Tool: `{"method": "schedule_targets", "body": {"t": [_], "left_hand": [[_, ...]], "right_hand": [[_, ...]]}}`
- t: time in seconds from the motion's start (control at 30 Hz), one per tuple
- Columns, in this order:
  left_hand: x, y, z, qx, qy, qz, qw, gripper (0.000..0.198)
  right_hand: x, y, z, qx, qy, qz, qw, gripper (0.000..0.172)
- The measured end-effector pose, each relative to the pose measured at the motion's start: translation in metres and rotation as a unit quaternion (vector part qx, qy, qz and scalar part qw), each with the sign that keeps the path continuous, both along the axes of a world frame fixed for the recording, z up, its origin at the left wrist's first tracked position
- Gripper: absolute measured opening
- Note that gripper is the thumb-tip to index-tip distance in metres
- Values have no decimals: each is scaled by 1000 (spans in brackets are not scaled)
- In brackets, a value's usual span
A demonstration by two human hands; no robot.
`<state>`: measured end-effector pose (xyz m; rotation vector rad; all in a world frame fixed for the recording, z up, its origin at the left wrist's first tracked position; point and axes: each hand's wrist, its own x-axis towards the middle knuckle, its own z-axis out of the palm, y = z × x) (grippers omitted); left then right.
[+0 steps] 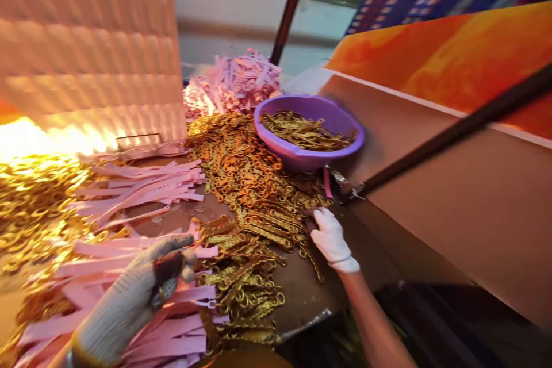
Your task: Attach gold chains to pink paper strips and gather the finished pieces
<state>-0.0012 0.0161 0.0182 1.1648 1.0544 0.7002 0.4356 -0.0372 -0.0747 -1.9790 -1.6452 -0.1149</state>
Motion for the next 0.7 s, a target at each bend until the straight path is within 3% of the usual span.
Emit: {"method": "schedule_targets", "body": {"t": [0.13,0.23,0.33,0.4,0.47,0.57,0.7], "left_hand": [[0,-6,17,-10,-14,-12,1000,45],[-4,-7,26,25,-7,-18,1000,42],[-4,-8,23,-27,-54,-4,998,58],[-4,-10,16,-45,-115,-1,992,69],[-5,-12,9,-18,-153,4,988,74],[-8,-12,8,20,-120,8,993,63],[-8,-7,24,79,-67,-24,994,42]], "right_hand": [[-4,7,12,139,78,-46,986,33],[-53,18,44,176,146,14,973,36],[-131,27,74,99,142,169,970,32],[-181,30,85,32,115,283,952,29],[-217,32,89,-26,84,318,944,26],[-243,34,90,-49,10,314,948,25],[-256,41,92,-32,-64,386,920,26]]}}
